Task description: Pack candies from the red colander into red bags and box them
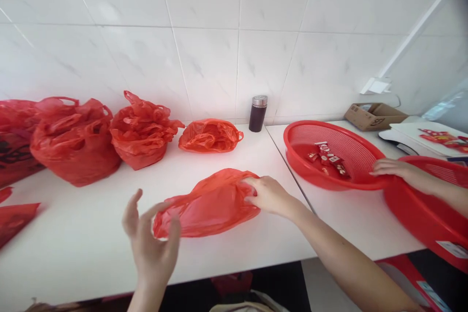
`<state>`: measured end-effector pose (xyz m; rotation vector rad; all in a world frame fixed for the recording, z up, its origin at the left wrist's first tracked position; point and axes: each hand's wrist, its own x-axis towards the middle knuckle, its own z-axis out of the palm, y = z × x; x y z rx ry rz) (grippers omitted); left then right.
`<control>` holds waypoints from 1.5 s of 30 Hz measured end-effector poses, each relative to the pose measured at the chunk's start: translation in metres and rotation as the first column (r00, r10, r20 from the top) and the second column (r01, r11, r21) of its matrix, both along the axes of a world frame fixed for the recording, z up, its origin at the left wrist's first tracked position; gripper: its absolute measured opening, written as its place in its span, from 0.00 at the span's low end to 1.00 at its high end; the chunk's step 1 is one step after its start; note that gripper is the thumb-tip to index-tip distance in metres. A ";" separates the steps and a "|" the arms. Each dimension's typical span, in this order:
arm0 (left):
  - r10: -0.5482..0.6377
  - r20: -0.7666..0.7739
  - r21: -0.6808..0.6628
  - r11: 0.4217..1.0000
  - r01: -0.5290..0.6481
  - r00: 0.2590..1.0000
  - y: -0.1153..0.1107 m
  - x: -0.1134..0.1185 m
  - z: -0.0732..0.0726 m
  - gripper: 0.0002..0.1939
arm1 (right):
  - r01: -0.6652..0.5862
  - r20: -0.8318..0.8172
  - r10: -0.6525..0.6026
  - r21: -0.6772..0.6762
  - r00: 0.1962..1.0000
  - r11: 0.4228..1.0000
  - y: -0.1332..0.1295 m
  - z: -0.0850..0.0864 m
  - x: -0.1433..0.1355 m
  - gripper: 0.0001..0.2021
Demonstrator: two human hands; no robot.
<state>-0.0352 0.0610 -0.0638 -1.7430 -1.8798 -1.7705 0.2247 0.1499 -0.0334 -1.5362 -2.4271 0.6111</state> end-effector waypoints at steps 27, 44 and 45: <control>-0.035 0.982 -0.132 0.578 0.805 0.185 0.022 0.025 -0.001 0.17 | 0.129 0.275 -0.186 0.213 0.943 0.968 -0.001 -0.038 0.007 0.25; -0.444 -0.201 -0.475 0.824 0.309 0.873 -0.002 0.012 -0.004 0.09 | -0.076 0.425 0.081 -0.029 0.901 0.997 -0.008 -0.010 0.026 0.42; -0.456 -0.283 -0.503 0.820 0.274 0.844 0.000 0.017 -0.008 0.10 | -0.087 0.424 0.091 -0.029 0.901 0.996 -0.009 -0.010 0.024 0.42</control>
